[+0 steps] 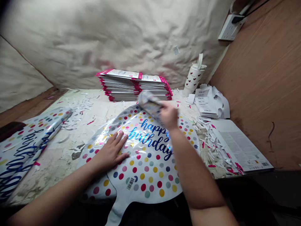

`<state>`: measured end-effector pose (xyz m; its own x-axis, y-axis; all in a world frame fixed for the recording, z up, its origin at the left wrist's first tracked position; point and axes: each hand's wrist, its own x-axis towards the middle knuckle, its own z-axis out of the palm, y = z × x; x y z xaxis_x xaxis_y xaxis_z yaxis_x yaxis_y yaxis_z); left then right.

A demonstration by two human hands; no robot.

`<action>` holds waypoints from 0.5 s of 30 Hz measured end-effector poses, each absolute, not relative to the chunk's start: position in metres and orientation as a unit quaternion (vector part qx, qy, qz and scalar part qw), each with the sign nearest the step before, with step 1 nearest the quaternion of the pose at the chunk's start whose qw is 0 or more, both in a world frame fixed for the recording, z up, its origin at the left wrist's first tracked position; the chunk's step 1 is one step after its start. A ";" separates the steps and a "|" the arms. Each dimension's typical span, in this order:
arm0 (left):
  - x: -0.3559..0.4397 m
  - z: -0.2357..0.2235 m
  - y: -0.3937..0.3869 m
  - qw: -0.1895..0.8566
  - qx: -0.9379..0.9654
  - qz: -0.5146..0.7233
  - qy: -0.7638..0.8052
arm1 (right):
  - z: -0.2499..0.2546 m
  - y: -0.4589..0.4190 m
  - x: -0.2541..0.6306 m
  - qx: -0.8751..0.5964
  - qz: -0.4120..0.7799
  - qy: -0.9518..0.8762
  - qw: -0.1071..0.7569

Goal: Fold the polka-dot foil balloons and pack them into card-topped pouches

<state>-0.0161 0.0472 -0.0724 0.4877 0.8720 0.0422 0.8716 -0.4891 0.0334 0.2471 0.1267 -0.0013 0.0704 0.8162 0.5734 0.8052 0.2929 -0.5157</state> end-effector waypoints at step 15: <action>-0.002 -0.032 0.041 0.299 0.666 0.313 0.607 | -0.063 -0.018 0.281 -0.334 0.097 -0.886 0.305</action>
